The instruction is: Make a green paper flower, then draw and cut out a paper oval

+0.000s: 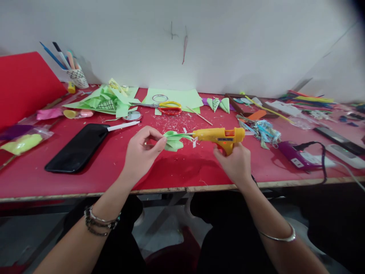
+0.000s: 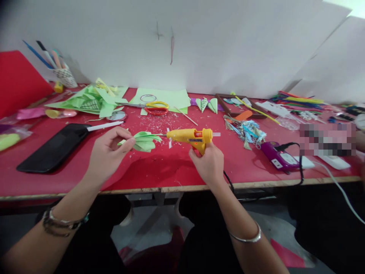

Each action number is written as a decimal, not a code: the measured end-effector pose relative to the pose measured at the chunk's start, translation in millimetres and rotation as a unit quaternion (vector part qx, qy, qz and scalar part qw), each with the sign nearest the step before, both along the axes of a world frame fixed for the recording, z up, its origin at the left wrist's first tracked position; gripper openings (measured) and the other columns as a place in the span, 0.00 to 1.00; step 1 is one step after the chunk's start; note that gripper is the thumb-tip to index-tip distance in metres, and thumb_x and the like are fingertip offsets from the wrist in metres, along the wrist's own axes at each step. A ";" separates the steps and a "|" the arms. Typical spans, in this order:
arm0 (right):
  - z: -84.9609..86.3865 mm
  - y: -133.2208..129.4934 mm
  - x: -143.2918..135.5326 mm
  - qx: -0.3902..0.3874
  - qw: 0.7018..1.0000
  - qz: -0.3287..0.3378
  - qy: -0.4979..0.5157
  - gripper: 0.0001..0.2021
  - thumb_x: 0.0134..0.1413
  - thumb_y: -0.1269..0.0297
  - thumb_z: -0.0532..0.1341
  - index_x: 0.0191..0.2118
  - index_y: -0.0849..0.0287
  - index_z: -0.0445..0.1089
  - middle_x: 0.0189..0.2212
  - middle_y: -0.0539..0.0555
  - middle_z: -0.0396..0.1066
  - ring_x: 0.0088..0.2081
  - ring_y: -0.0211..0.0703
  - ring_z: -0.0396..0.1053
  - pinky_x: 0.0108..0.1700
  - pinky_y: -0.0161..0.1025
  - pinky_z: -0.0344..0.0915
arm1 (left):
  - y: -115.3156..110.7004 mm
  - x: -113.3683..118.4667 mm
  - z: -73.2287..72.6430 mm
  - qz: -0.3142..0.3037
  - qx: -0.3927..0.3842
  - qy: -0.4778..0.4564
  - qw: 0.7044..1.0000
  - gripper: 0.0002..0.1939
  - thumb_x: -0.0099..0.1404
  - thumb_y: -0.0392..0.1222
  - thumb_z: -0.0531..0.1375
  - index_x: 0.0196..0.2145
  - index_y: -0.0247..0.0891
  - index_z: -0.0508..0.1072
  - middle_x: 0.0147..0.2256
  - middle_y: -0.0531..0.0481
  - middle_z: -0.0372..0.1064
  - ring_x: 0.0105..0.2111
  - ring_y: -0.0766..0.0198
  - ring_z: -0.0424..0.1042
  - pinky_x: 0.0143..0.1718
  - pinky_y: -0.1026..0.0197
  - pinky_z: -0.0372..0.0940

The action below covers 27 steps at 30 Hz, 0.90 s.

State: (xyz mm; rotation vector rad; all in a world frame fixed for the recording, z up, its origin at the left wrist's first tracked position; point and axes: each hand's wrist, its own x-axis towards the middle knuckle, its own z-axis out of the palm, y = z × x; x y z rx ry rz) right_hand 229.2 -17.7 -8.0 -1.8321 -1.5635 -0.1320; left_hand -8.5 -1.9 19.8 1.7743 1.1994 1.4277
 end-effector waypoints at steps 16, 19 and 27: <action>-10.9 21.4 41.9 0.164 0.985 -0.010 0.049 0.16 0.53 0.57 0.54 0.44 0.61 0.60 0.37 0.59 0.61 0.41 0.49 0.62 0.46 0.53 0.60 | -3.1 -6.3 8.7 -0.089 0.061 0.238 0.965 0.03 0.58 0.35 0.56 0.28 0.38 0.69 0.29 0.51 0.66 0.31 0.67 0.65 0.33 0.64 0.62; 5.5 5.9 21.5 0.272 0.958 0.031 0.083 0.11 0.54 0.59 0.53 0.43 0.57 0.59 0.37 0.56 0.59 0.39 0.44 0.62 0.44 0.47 0.63 | -3.9 -3.1 6.7 -0.113 0.054 0.266 0.956 0.03 0.59 0.36 0.55 0.29 0.38 0.69 0.31 0.51 0.66 0.31 0.66 0.66 0.34 0.63 0.62; 5.9 -9.9 -39.5 -0.071 0.907 0.394 0.135 0.18 0.48 0.63 0.62 0.44 0.56 0.58 0.35 0.52 0.64 0.35 0.40 0.66 0.38 0.39 0.66 | -0.8 5.6 -3.1 -0.123 0.034 0.287 0.949 0.05 0.60 0.37 0.55 0.34 0.37 0.70 0.33 0.50 0.66 0.34 0.64 0.66 0.35 0.61 0.61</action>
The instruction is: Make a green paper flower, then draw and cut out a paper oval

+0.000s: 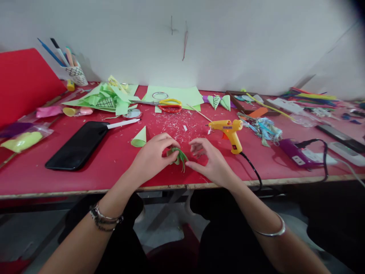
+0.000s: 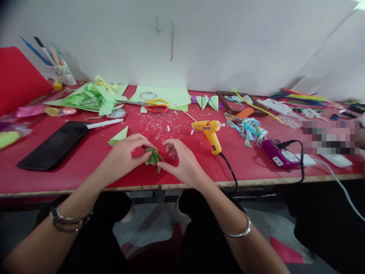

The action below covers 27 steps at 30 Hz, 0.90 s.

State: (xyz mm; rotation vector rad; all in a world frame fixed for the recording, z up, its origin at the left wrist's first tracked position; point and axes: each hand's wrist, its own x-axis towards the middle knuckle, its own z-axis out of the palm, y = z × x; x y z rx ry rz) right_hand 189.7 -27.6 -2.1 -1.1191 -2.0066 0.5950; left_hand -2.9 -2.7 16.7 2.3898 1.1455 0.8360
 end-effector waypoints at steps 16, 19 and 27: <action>-8.5 3.4 -5.4 -0.070 0.997 0.042 0.006 0.17 0.50 0.64 0.60 0.46 0.57 0.57 0.36 0.52 0.66 0.36 0.40 0.66 0.40 0.41 0.64 | 3.6 -0.5 -6.1 -0.044 -0.015 -0.004 0.999 0.07 0.60 0.37 0.58 0.38 0.38 0.69 0.37 0.50 0.65 0.37 0.64 0.67 0.39 0.61 0.62; -10.4 6.0 -2.9 -0.085 0.995 0.056 0.020 0.17 0.51 0.65 0.60 0.46 0.57 0.57 0.37 0.53 0.65 0.36 0.39 0.65 0.40 0.41 0.65 | 4.2 -1.5 -6.7 -0.045 -0.008 -0.005 0.999 0.08 0.60 0.38 0.57 0.39 0.38 0.69 0.38 0.50 0.65 0.37 0.64 0.67 0.39 0.61 0.62; -11.9 9.8 0.9 -0.073 0.995 0.066 0.006 0.18 0.49 0.64 0.62 0.45 0.58 0.59 0.34 0.51 0.64 0.33 0.37 0.64 0.37 0.38 0.65 | 6.9 -3.6 -7.5 -0.059 -0.002 -0.006 0.998 0.07 0.61 0.39 0.56 0.39 0.38 0.70 0.38 0.49 0.66 0.38 0.64 0.67 0.41 0.59 0.62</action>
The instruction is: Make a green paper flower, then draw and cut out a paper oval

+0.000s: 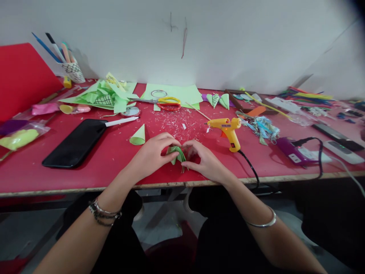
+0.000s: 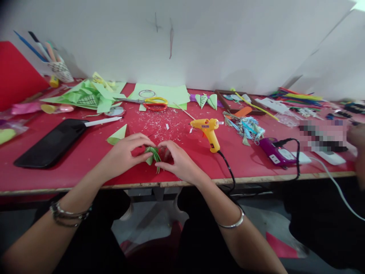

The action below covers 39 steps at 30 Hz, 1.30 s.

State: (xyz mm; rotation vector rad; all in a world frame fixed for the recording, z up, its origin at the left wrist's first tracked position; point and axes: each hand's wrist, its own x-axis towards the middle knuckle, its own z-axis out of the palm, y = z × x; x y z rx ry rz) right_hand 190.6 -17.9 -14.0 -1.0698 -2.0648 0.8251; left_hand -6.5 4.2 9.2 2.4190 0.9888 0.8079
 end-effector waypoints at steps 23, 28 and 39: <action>0.7 -5.2 -7.5 0.047 0.998 -0.020 -0.040 0.19 0.48 0.57 0.63 0.44 0.58 0.60 0.35 0.53 0.66 0.32 0.38 0.64 0.35 0.38 0.64 | 1.8 -3.8 -0.1 -0.014 -0.001 0.005 1.000 0.08 0.62 0.39 0.56 0.40 0.37 0.70 0.40 0.48 0.67 0.40 0.63 0.67 0.42 0.58 0.63; 0.5 -6.2 -11.6 0.063 0.995 -0.036 -0.061 0.16 0.49 0.60 0.61 0.43 0.60 0.61 0.35 0.53 0.67 0.33 0.39 0.64 0.35 0.38 0.63 | 2.2 -3.6 -0.2 -0.016 -0.001 0.005 1.000 0.08 0.62 0.38 0.57 0.40 0.37 0.70 0.40 0.48 0.67 0.40 0.64 0.67 0.43 0.59 0.62; -5.0 -4.7 -7.0 0.200 0.977 -0.033 -0.062 0.16 0.52 0.77 0.52 0.46 0.55 0.61 0.39 0.54 0.58 0.37 0.38 0.64 0.40 0.38 0.66 | 4.3 -4.3 -2.4 -0.016 0.015 0.001 1.000 0.09 0.61 0.38 0.57 0.40 0.35 0.71 0.39 0.48 0.67 0.39 0.64 0.67 0.41 0.61 0.63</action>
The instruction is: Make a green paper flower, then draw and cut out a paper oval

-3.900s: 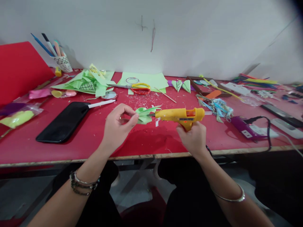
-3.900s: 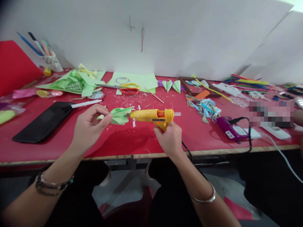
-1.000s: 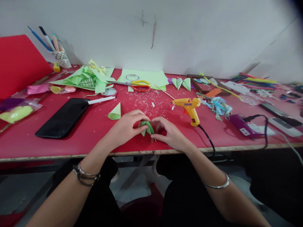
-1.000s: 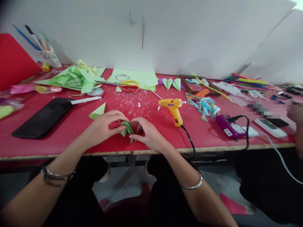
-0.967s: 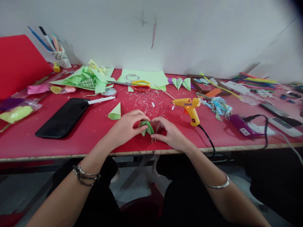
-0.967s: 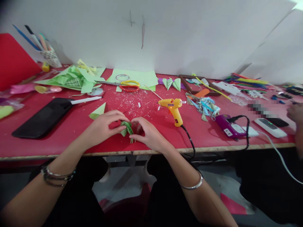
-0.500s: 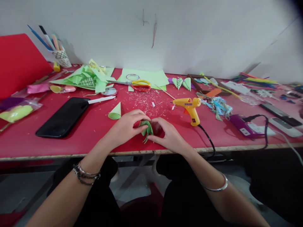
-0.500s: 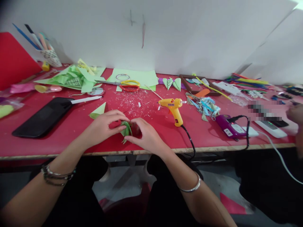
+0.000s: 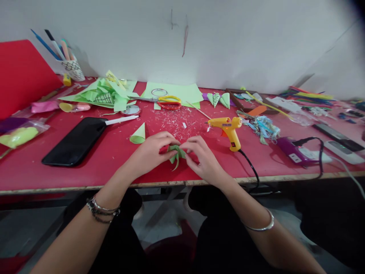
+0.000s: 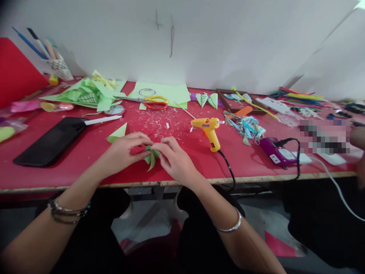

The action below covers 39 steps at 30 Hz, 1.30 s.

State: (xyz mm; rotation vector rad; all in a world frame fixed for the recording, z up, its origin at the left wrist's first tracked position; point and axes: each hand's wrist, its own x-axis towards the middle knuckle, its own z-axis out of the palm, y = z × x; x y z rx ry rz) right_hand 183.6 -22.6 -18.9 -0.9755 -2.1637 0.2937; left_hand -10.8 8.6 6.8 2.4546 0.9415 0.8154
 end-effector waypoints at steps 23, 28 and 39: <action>6.1 -3.1 -7.6 0.030 0.995 0.006 -0.095 0.09 0.56 0.58 0.56 0.36 0.60 0.65 0.38 0.57 0.62 0.39 0.43 0.64 0.39 0.41 0.65 | -0.7 0.0 0.7 -0.003 -0.017 0.009 1.000 0.11 0.61 0.35 0.56 0.42 0.35 0.70 0.41 0.48 0.67 0.40 0.64 0.67 0.43 0.60 0.63; 5.4 -2.1 -4.3 -0.004 0.996 0.038 -0.077 0.08 0.56 0.61 0.56 0.40 0.58 0.63 0.41 0.56 0.61 0.41 0.43 0.64 0.38 0.39 0.66 | -1.0 -0.1 2.6 -0.001 -0.016 0.014 1.000 0.11 0.61 0.34 0.56 0.42 0.36 0.71 0.40 0.48 0.68 0.40 0.64 0.67 0.42 0.60 0.63; 5.1 -2.9 -2.3 -0.025 0.996 0.041 -0.076 0.08 0.57 0.68 0.53 0.42 0.57 0.63 0.42 0.56 0.61 0.40 0.42 0.65 0.35 0.38 0.66 | -0.9 0.2 3.0 0.001 -0.018 0.015 1.000 0.11 0.60 0.34 0.56 0.42 0.36 0.71 0.40 0.48 0.68 0.40 0.63 0.67 0.42 0.59 0.63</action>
